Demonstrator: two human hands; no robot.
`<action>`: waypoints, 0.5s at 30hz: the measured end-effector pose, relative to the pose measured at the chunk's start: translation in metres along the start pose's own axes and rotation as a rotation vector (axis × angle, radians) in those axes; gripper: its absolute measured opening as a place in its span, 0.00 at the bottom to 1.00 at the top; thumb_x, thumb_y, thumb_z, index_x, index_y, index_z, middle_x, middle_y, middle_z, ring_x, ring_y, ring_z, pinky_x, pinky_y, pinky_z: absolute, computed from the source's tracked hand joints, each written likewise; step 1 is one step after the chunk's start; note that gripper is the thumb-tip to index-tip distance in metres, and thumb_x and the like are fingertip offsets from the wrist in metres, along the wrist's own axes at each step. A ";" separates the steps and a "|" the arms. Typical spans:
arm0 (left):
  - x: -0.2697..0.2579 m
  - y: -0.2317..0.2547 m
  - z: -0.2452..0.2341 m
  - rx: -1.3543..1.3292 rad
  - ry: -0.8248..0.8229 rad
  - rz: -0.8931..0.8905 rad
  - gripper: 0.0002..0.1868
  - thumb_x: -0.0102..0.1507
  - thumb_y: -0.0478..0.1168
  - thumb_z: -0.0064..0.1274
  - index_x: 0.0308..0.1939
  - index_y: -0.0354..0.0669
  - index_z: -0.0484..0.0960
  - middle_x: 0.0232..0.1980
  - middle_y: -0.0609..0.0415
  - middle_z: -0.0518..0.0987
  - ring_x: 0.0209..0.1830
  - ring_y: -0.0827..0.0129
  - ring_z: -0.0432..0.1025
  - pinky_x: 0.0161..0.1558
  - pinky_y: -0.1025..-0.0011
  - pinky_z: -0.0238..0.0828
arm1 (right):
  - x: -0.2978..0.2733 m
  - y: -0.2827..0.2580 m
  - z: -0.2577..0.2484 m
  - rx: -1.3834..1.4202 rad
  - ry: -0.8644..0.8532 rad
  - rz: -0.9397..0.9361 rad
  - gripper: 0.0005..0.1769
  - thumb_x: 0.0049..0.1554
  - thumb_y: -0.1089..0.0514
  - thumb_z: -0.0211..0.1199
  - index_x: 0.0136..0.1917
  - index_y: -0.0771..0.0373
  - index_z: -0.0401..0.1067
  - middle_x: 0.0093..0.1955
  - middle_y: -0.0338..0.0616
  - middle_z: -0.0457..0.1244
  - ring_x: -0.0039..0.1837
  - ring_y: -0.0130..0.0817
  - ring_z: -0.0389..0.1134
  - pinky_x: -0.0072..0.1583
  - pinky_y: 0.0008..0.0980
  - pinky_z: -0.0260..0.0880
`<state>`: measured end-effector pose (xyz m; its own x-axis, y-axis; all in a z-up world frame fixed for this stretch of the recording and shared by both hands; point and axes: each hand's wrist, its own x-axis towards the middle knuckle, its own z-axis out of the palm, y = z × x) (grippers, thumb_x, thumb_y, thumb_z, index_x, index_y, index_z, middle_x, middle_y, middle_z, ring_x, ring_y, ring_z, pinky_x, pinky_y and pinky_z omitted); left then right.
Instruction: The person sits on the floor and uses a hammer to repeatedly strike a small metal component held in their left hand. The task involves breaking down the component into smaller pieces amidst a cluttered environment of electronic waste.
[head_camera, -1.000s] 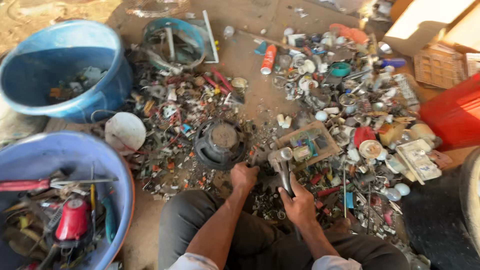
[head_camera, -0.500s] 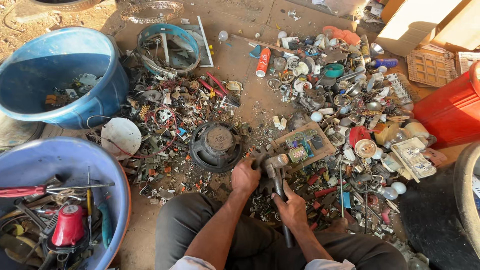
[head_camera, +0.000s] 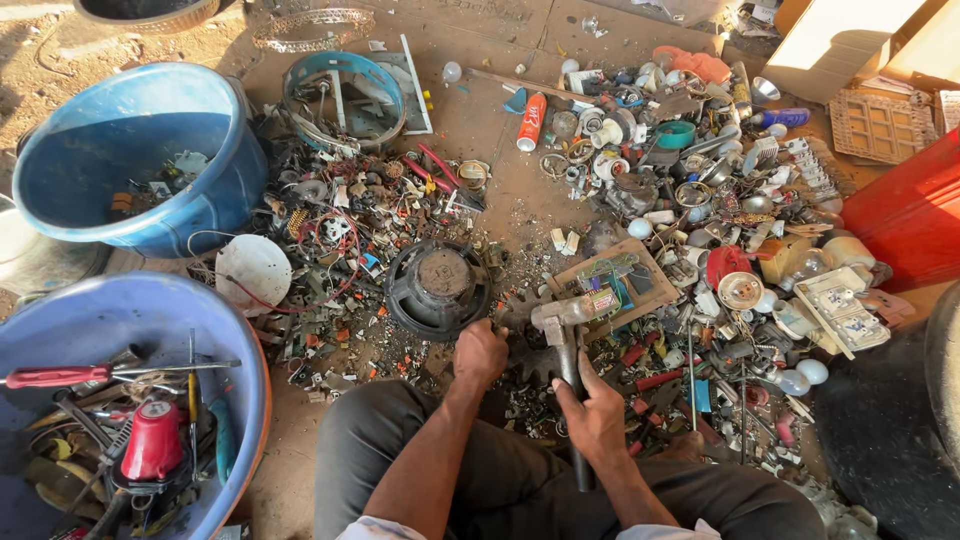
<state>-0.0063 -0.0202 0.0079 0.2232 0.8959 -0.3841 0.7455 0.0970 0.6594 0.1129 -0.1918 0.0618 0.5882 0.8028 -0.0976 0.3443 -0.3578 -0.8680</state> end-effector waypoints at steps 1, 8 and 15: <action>0.001 0.000 0.002 0.005 -0.003 0.003 0.18 0.65 0.50 0.57 0.44 0.36 0.82 0.45 0.35 0.82 0.49 0.40 0.77 0.51 0.52 0.73 | -0.002 -0.001 -0.003 -0.059 0.039 -0.194 0.37 0.56 0.57 0.67 0.75 0.68 0.62 0.42 0.54 0.70 0.38 0.32 0.71 0.38 0.33 0.72; -0.004 -0.006 0.003 -0.109 0.062 -0.053 0.13 0.62 0.44 0.58 0.40 0.35 0.85 0.44 0.36 0.84 0.45 0.44 0.80 0.48 0.52 0.76 | -0.001 0.004 0.005 -0.445 -0.085 -0.423 0.39 0.54 0.58 0.69 0.74 0.70 0.60 0.43 0.57 0.70 0.34 0.43 0.73 0.36 0.37 0.73; -0.007 -0.001 -0.002 -0.147 0.081 -0.075 0.19 0.61 0.48 0.62 0.43 0.32 0.84 0.41 0.30 0.82 0.44 0.39 0.78 0.47 0.50 0.74 | -0.004 -0.008 -0.005 -0.443 0.134 -0.644 0.32 0.55 0.56 0.67 0.70 0.69 0.65 0.42 0.57 0.69 0.35 0.45 0.72 0.35 0.37 0.72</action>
<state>-0.0100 -0.0255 0.0108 0.1145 0.9151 -0.3866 0.6573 0.2220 0.7201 0.1118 -0.1942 0.0715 0.2473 0.8624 0.4417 0.8894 -0.0212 -0.4566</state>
